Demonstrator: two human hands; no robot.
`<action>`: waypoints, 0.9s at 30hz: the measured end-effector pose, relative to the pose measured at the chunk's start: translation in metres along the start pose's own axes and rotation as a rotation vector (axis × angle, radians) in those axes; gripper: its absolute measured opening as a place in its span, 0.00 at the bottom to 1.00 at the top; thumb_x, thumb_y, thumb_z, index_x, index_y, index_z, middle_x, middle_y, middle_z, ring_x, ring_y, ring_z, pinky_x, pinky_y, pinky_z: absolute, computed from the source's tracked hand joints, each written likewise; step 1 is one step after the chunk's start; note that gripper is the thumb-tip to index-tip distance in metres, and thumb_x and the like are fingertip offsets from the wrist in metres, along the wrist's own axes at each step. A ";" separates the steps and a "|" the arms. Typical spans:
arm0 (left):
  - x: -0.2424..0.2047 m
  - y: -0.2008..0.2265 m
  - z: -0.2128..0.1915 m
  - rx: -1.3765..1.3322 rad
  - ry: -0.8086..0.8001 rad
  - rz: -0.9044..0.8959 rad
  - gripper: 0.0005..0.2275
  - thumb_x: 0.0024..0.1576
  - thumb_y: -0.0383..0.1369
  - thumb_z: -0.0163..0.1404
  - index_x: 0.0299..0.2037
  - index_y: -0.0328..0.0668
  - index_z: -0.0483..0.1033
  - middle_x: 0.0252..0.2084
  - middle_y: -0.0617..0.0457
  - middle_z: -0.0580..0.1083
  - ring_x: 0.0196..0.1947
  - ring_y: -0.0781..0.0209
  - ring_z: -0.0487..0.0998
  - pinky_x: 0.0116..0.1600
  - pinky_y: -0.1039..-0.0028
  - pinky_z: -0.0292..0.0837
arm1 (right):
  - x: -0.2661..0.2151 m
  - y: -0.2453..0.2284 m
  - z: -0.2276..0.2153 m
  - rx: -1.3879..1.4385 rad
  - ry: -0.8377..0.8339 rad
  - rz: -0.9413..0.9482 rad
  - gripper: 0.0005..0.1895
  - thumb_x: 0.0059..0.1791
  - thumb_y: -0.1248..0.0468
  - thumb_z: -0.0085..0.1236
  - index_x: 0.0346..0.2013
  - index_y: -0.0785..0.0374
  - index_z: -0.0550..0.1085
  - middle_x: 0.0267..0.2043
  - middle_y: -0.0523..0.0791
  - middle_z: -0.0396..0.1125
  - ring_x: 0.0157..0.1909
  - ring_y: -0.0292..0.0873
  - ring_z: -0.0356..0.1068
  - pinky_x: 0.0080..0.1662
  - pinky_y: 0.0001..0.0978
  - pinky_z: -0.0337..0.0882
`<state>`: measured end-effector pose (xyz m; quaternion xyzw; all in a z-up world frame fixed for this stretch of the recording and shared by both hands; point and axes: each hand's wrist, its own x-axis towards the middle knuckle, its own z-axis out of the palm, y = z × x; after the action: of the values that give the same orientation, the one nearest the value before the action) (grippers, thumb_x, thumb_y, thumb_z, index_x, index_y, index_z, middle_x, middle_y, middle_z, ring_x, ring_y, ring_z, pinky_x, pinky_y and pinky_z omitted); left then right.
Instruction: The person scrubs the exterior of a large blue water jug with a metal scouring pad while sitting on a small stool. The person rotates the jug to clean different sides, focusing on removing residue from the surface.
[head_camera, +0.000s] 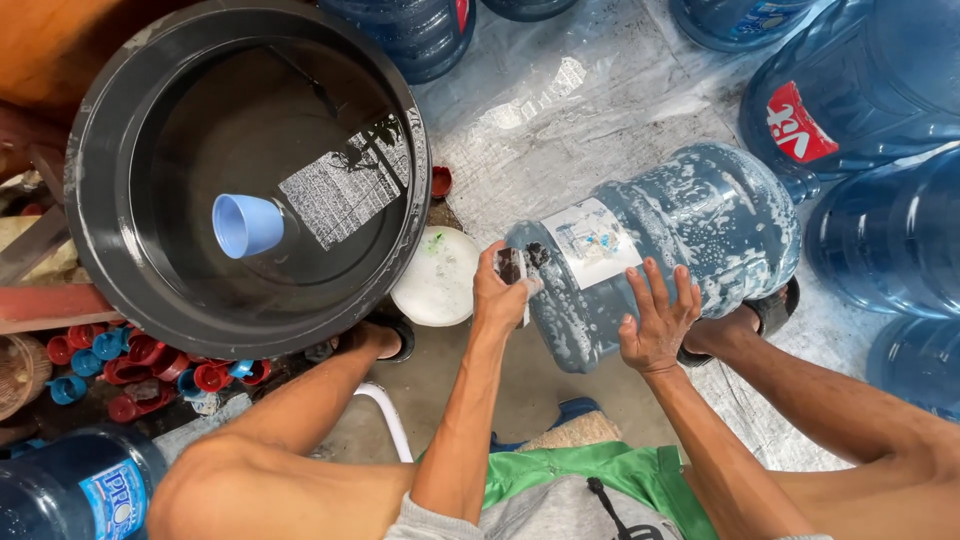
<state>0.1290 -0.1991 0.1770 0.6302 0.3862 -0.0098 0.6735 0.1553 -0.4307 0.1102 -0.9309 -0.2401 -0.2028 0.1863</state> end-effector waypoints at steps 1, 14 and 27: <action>0.004 -0.005 0.001 0.001 -0.001 0.001 0.35 0.37 0.23 0.58 0.60 0.38 0.62 0.53 0.34 0.68 0.59 0.38 0.65 0.61 0.53 0.58 | -0.003 0.000 -0.001 -0.001 0.001 0.002 0.31 0.45 0.51 0.29 0.62 0.46 0.65 0.69 0.38 0.51 0.72 0.50 0.33 0.64 0.48 0.32; -0.006 0.003 0.009 0.201 0.030 0.041 0.22 0.38 0.25 0.53 0.47 0.40 0.70 0.37 0.43 0.70 0.42 0.44 0.74 0.48 0.59 0.68 | -0.008 0.001 -0.003 -0.006 0.002 -0.022 0.32 0.45 0.51 0.29 0.62 0.48 0.64 0.69 0.40 0.50 0.72 0.51 0.32 0.64 0.48 0.32; -0.017 0.017 0.016 0.352 0.121 -0.027 0.30 0.38 0.45 0.63 0.44 0.28 0.69 0.41 0.35 0.69 0.47 0.35 0.72 0.52 0.52 0.66 | -0.013 0.006 0.003 -0.020 0.036 -0.017 0.32 0.43 0.50 0.29 0.61 0.47 0.66 0.69 0.39 0.52 0.72 0.51 0.34 0.64 0.48 0.32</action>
<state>0.1335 -0.2174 0.1987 0.7325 0.4268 -0.0480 0.5282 0.1490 -0.4393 0.0996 -0.9269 -0.2425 -0.2235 0.1794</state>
